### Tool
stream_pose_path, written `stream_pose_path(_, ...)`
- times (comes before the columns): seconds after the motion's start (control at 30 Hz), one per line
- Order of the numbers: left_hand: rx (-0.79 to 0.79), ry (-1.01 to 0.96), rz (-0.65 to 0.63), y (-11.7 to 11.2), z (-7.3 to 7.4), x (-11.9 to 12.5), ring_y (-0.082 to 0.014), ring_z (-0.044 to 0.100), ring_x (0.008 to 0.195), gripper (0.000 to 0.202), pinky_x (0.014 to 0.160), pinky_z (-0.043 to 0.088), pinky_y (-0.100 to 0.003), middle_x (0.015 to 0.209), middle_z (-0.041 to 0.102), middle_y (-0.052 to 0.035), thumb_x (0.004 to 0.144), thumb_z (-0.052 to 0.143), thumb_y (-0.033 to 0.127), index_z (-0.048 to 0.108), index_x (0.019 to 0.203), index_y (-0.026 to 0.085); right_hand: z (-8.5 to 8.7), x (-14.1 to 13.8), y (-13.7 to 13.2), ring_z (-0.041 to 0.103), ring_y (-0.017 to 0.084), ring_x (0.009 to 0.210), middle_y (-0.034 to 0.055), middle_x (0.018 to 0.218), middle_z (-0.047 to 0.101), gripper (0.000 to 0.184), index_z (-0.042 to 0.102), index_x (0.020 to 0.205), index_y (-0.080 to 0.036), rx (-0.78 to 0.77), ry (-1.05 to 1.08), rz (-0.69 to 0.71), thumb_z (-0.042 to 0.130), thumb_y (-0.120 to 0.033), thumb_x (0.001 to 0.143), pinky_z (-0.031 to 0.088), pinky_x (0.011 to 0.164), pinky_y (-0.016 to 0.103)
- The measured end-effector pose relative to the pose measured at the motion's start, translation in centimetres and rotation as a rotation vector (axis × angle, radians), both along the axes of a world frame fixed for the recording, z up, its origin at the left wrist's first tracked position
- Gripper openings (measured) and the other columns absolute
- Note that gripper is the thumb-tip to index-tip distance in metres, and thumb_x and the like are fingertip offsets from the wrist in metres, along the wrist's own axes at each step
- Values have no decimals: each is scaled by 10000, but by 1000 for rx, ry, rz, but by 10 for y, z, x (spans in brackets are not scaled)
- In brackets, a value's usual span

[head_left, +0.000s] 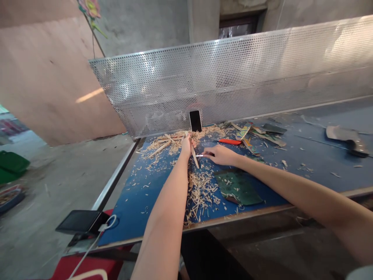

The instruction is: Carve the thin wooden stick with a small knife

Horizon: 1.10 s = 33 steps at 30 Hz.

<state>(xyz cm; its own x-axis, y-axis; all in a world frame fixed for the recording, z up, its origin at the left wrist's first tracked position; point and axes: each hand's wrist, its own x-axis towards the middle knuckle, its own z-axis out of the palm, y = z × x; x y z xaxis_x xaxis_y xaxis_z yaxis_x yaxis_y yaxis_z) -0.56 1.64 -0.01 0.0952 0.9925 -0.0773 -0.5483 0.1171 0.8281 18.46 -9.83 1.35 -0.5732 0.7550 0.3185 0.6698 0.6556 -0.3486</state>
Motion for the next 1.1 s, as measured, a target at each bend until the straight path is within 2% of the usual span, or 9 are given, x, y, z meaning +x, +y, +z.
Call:
stream_pose_path(0.23, 91, 37, 39, -3, 0, 2, -101, 442, 389, 291, 450, 332, -215, 539, 423, 117, 983, 780, 380, 525, 1063, 263, -4, -4, -1, 673, 212, 741, 54, 863, 804, 308, 809, 1165, -249, -31, -25, 29, 561, -428, 1124, 407, 726, 319)
stream_pose_path(0.33, 127, 42, -12, -7, 0, 4, -107, 484, 416, 338, 465, 354, -214, 572, 460, 115, 953, 807, 315, 509, 1107, 272, -5, -4, 0, 693, 218, 780, 58, 910, 816, 287, 795, 1150, -256, -25, -10, -4, 562, -421, 1124, 412, 731, 317)
stream_pose_path(0.47, 123, -3, -117, -10, 2, 4, -84, 409, 392, 367, 450, 268, -204, 597, 445, 125, 946, 766, 191, 450, 1103, 291, -6, -6, 0, 695, 223, 786, 69, 944, 823, 271, 780, 1141, -251, -9, -4, -49, 560, -409, 1121, 420, 738, 323)
stream_pose_path(0.67, 116, -98, -141, -11, 4, 3, -58, 295, 379, 377, 460, 181, -189, 578, 297, 142, 967, 775, 180, 422, 1035, 294, -4, -8, 0, 660, 219, 734, 54, 884, 798, 277, 784, 1165, -249, 0, 21, -76, 570, -416, 1108, 393, 703, 329)
stream_pose_path(0.8, 69, -111, -119, -6, 5, 2, -65, 279, 366, 334, 443, 172, -200, 567, 277, 141, 976, 730, 159, 427, 1031, 288, -1, -7, -1, 635, 208, 700, 47, 838, 780, 307, 789, 1161, -240, -21, 2, 0, 567, -447, 1109, 384, 691, 327)
stream_pose_path(0.93, 8, -110, -115, -2, 7, 2, -62, 289, 363, 306, 431, 205, -197, 569, 283, 136, 973, 712, 156, 431, 1001, 272, 2, -6, -3, 640, 202, 720, 52, 897, 803, 327, 774, 1276, -235, -55, -54, 106, 528, -375, 1111, 400, 708, 324)
stream_pose_path(1.1, -4, -75, -113, -6, 10, -3, -39, 299, 372, 207, 424, 188, -150, 608, 373, 104, 1040, 595, 120, 441, 1014, 256, 5, -6, -6, 642, 203, 725, 56, 936, 811, 410, 708, 1445, -227, -108, -102, 150, 497, -327, 1109, 414, 727, 328)
